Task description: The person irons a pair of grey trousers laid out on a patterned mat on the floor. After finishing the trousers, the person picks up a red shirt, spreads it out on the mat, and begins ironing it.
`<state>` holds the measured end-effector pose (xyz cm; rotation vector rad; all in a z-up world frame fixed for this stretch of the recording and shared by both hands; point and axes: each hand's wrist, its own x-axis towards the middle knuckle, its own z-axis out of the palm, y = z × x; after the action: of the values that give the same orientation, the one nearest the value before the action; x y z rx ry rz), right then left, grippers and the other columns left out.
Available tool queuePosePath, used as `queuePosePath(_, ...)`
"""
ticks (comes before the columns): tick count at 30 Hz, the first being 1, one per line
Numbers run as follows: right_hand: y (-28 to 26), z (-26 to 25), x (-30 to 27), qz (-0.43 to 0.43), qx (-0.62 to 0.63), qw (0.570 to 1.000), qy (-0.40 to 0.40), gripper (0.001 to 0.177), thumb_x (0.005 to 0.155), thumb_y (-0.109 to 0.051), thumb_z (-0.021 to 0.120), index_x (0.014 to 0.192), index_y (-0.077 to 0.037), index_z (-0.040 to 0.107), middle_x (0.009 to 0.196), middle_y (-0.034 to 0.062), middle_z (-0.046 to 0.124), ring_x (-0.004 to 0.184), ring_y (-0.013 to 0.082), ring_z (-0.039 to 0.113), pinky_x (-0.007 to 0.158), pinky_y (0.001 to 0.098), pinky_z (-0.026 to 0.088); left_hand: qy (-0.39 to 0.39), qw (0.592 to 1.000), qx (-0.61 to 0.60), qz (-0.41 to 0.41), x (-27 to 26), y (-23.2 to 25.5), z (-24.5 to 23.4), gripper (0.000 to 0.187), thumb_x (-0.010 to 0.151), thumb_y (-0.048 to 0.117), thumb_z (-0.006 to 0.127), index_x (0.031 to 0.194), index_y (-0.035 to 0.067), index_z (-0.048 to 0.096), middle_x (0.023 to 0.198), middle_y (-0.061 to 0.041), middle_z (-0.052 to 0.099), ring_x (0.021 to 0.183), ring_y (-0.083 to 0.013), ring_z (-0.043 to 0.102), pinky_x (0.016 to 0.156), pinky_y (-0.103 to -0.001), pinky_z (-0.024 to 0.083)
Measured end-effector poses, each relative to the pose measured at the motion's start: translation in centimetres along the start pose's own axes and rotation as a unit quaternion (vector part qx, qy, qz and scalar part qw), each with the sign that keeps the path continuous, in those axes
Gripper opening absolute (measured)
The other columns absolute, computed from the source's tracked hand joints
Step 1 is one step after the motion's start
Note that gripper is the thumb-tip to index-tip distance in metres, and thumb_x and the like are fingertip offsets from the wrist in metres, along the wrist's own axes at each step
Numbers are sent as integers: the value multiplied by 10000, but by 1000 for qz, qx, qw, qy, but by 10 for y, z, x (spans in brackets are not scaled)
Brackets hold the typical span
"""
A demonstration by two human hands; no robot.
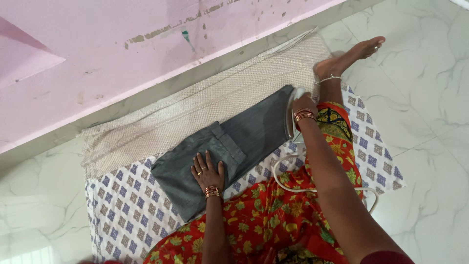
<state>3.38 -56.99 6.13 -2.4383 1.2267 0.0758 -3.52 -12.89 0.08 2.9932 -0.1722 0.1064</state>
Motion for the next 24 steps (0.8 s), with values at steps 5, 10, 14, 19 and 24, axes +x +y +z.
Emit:
queuePosePath(5,25,-23,-4,-27,102,994,-7,513,1026,-354,551,1260,91,447,934,254,710,730,341,733,570,439,616,10,1000,-8,4,1,2,-8,742,982,608,382,1611,232,271,1673,-127,223,1542,-322,185,1234,-535,118)
queuePosePath(10,57,-34,-51,-48,272,959,-68,485,1015,-331,568,1219,96,462,869,211,715,605,272,729,501,371,611,27,999,-41,3,-3,2,-7,738,965,563,469,1597,214,315,1663,-151,260,1538,-336,219,1232,-540,138)
queuePosePath(14,67,-28,-83,-121,385,914,-44,424,969,-322,652,1142,37,507,805,155,713,605,215,710,492,337,569,76,993,-81,38,-10,3,-4,726,990,518,477,1613,186,307,1688,-152,244,1560,-352,210,1258,-550,139)
queuePosePath(19,64,-3,-90,-208,323,920,80,406,969,-360,694,1112,-5,560,812,177,715,679,317,727,574,425,563,82,992,-2,100,-29,29,-17,756,988,556,513,1632,230,287,1688,-181,224,1560,-394,187,1250,-574,135)
queuePosePath(24,60,8,-90,-253,268,921,125,416,957,-358,716,1095,2,559,837,240,694,739,448,691,619,529,531,-19,994,-34,107,-34,76,-17,871,874,554,620,1598,218,271,1625,-234,273,1485,-460,253,1175,-619,232)
